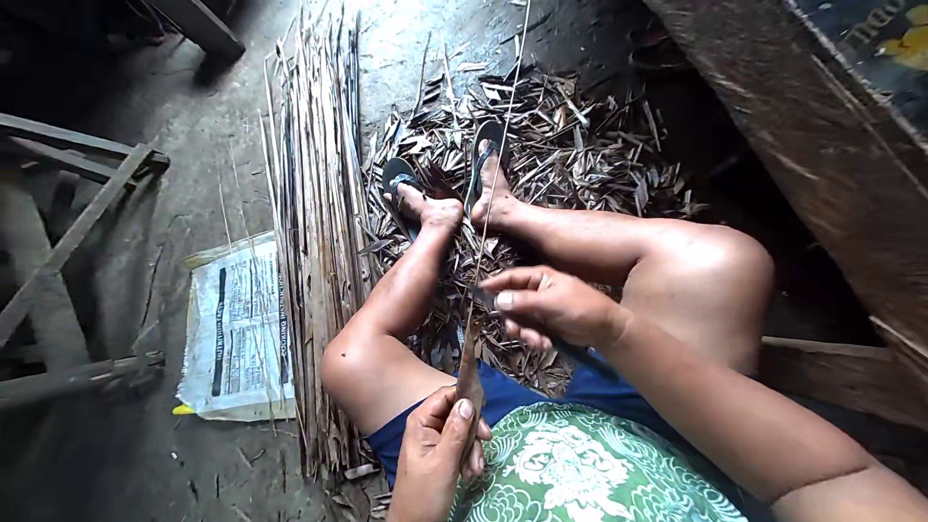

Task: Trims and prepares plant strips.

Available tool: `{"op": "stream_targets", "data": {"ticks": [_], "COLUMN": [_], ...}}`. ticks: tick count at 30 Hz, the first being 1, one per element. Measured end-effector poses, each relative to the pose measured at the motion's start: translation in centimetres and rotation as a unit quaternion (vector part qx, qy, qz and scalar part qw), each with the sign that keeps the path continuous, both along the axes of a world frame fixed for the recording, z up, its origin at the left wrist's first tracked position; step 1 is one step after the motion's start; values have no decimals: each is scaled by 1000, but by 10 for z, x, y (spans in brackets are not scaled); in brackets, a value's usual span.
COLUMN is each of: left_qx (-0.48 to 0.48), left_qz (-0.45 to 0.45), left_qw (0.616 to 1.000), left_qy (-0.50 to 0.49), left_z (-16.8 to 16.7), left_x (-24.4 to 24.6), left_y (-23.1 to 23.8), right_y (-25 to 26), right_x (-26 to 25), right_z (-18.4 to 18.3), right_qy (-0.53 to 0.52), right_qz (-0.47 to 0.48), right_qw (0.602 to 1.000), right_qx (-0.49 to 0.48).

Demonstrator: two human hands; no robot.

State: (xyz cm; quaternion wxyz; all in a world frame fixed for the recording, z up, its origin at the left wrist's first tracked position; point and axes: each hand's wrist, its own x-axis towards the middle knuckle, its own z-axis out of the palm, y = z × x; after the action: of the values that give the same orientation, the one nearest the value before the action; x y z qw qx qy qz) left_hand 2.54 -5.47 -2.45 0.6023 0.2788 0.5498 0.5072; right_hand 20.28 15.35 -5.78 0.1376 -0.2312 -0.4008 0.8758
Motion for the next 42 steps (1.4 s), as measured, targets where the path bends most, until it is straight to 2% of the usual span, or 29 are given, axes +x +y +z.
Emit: {"op": "stream_targets", "data": {"ticks": [3, 10, 13, 16, 25, 31, 35, 38, 40, 42], "left_qx": [2, 33, 47, 51, 50, 50, 64, 65, 57, 45], "left_qz": [6, -25, -19, -9, -15, -14, -30, -40, -41, -34], "left_qw": [999, 986, 978, 975, 972, 967, 966, 964, 964, 966], "left_qy": [46, 161, 204, 217, 229, 248, 249, 255, 257, 251], "left_z": [-1, -2, -5, -8, -9, -13, -11, -9, -10, -10], "left_x": [1, 2, 2, 2, -2, -5, -7, -7, -7, -7], "left_y": [2, -5, -5, -5, -12, -14, -18, -18, -16, -14], "right_y": [-20, 12, -5, -26, 5, -17, 23, 46, 38, 12], "right_x": [-2, 2, -2, -7, -11, -10, -4, -4, -7, -10], "right_z": [-3, 4, 6, 2, 5, 7, 12, 8, 6, 5], "right_qy": [39, -11, -10, 13, -41, -33, -69, -56, -51, -55], "right_qz": [40, -83, -12, 54, -39, 16, -86, -168, -141, -55], "right_qw": [998, 995, 1000, 998, 997, 998, 993, 983, 987, 996], "right_qx": [-17, -45, -25, -42, -62, -57, -35, -57, -57, -40]}}
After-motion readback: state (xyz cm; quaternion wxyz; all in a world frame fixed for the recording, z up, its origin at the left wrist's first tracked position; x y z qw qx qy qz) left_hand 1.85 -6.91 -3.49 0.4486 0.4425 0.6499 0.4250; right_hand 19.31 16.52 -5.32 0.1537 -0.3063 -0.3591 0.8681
